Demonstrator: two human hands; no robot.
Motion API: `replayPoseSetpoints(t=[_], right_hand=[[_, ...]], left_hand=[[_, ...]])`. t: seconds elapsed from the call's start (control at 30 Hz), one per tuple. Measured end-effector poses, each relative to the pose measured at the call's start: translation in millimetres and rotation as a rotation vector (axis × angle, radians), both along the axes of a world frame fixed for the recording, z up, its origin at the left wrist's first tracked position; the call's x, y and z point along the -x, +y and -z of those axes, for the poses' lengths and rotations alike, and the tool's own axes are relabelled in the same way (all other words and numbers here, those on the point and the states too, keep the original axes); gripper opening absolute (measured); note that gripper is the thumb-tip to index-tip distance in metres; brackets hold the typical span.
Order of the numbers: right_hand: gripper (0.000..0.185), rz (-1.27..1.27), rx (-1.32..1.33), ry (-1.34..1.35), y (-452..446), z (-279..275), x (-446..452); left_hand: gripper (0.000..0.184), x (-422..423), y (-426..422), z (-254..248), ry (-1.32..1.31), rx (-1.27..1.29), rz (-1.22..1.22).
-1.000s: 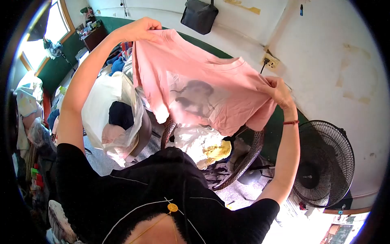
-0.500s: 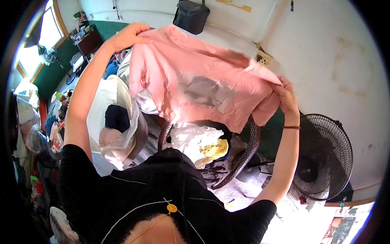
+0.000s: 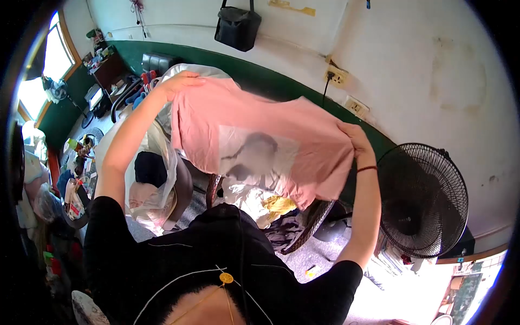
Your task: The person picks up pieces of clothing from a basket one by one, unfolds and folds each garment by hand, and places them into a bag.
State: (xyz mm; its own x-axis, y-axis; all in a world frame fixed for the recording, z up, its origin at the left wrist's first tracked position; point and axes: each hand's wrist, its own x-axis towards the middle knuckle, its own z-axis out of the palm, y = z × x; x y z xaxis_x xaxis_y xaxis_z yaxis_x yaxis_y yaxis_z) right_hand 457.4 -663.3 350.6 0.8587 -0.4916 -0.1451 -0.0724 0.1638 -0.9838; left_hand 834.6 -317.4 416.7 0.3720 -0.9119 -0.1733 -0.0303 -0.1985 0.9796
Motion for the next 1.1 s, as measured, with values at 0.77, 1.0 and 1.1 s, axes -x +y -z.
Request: replayPoseSetpoints(t=[0.77,1.0,1.1], right_hand=[[0.023,0.073,0.542,-0.27,68,-44,49],[0.007,0.48,-0.123,-0.792,146,-89,-12],[0.017,-0.061,0.227,-0.657,144,-40,-76]], left_hand=[[0.01,91,8,-28,-0.569,0.47,-0.085],[0.009,162,-12,-76,-0.651,0.796,0.492],[0.011,193,-53,-59,-0.981,0.814,0.443]])
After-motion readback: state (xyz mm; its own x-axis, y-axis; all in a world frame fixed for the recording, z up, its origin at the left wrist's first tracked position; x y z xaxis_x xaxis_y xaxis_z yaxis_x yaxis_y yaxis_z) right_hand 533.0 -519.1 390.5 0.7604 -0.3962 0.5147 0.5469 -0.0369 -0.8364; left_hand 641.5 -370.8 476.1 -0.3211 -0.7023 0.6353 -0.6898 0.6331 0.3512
